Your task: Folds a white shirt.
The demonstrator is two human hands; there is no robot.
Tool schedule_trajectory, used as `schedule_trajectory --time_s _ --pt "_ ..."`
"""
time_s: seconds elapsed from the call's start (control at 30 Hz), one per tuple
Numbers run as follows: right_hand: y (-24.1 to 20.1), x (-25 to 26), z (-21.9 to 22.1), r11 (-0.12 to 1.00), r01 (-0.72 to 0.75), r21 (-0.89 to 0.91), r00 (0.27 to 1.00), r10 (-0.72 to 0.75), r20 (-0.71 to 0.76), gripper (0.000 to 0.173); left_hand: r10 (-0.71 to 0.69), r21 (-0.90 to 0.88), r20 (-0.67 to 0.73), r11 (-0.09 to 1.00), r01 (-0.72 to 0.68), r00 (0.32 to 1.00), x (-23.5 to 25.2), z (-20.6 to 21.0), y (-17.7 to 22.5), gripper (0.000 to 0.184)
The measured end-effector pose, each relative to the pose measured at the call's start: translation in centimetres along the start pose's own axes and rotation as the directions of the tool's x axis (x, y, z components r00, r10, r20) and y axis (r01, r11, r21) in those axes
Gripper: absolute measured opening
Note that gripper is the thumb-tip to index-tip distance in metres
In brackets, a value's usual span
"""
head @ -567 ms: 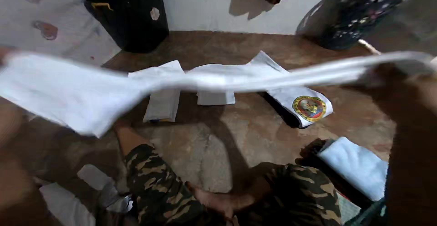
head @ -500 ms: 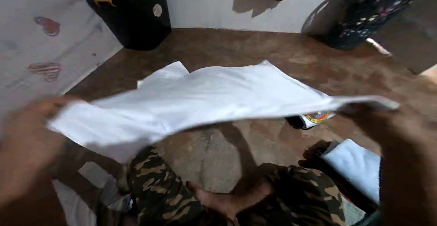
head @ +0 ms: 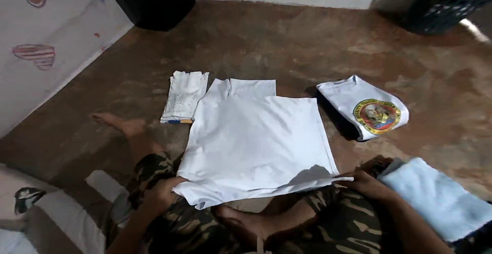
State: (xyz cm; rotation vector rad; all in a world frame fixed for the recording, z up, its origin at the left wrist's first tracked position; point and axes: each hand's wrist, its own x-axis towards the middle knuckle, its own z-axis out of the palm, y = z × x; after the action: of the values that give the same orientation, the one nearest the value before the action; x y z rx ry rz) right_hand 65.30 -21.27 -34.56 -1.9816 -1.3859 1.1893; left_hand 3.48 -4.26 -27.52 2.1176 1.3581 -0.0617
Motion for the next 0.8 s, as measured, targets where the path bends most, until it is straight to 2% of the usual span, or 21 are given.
schedule_trajectory --time_s 0.07,0.17,0.23,0.33,0.4,0.47,0.5,0.53,0.57,0.6,0.63,0.67,0.7,0.73,0.77,0.8 --pt "-0.2 0.3 -0.1 0.995 -0.079 -0.056 0.995 0.083 0.060 0.013 0.017 0.047 0.036 0.999 -0.019 0.999 0.3 0.2 0.2 0.036" --pt "-0.8 1.1 -0.4 0.962 -0.198 -0.190 0.959 0.230 0.163 0.024 0.094 0.125 0.091 0.987 -0.105 0.991 1.4 0.4 0.4 0.024" --pt "-1.2 1.7 -0.5 0.926 -0.250 -0.282 0.921 0.318 0.227 0.031 0.016 0.250 0.218 0.966 -0.072 0.976 2.7 0.1 0.7 0.022" --pt "-2.3 2.6 -0.8 0.872 -0.301 -0.386 0.850 0.429 0.305 0.040 -0.115 0.377 0.430 0.924 -0.062 0.896 4.7 -0.7 1.7 0.028" --pt "-2.7 3.5 -1.5 0.866 -0.321 -0.382 0.831 0.451 0.324 0.038 -0.170 0.387 0.590 0.917 -0.092 0.790 6.5 -2.2 2.7 0.030" --pt "-4.2 4.2 -2.6 0.886 -0.349 -0.305 0.858 0.433 0.275 0.032 -0.071 0.284 0.654 0.946 -0.158 0.753 8.8 -4.4 2.4 0.028" --pt "-5.0 4.4 -3.2 0.915 -0.344 -0.212 0.899 0.386 0.208 0.027 0.011 0.206 0.632 0.961 -0.182 0.775 9.9 -5.6 2.0 0.026" --pt "-5.2 4.8 -3.6 0.948 -0.312 -0.060 0.941 0.317 0.115 0.019 0.083 0.128 0.558 0.975 -0.184 0.826 10.6 -7.0 2.2 0.023" --pt "-5.0 5.6 -3.8 0.954 -0.253 0.160 0.967 0.255 0.011 0.014 0.113 0.056 0.419 0.987 -0.150 0.901 10.5 -8.5 3.8 0.022" --pt "-4.6 6.7 -3.6 0.918 -0.175 0.356 0.970 0.223 -0.098 0.014 0.086 -0.038 0.207 0.996 -0.080 0.975 9.9 -9.6 6.6 0.021" --pt "-4.3 7.9 -3.4 0.859 -0.124 0.497 0.951 0.246 -0.187 0.019 0.035 -0.134 -0.038 0.990 -0.039 0.999 9.7 -9.8 8.8 0.023" --pt "-4.0 9.2 -3.0 0.818 -0.106 0.565 0.918 0.299 -0.260 0.026 -0.050 -0.240 -0.233 0.971 -0.008 0.971 10.2 -9.5 10.2 0.027" --pt "-3.4 10.2 -2.6 0.811 -0.122 0.573 0.884 0.351 -0.309 0.036 -0.203 -0.348 -0.290 0.933 0.095 0.935 11.2 -9.4 11.1 0.033" --pt "-2.6 10.9 -2.0 0.820 -0.166 0.548 0.859 0.394 -0.328 0.047 -0.349 -0.404 -0.161 0.877 0.261 0.923 12.3 -10.2 11.3 0.042" --pt "-1.7 11.4 -1.3 0.844 -0.210 0.494 0.846 0.410 -0.342 0.053 -0.385 -0.393 -0.129 0.866 0.309 0.914 14.2 -9.3 8.6 0.046" --pt "-1.0 11.7 -0.7 0.872 -0.257 0.417 0.843 0.413 -0.344 0.053 -0.325 -0.343 -0.254 0.911 0.229 0.911 16.6 -6.3 3.6 0.046"
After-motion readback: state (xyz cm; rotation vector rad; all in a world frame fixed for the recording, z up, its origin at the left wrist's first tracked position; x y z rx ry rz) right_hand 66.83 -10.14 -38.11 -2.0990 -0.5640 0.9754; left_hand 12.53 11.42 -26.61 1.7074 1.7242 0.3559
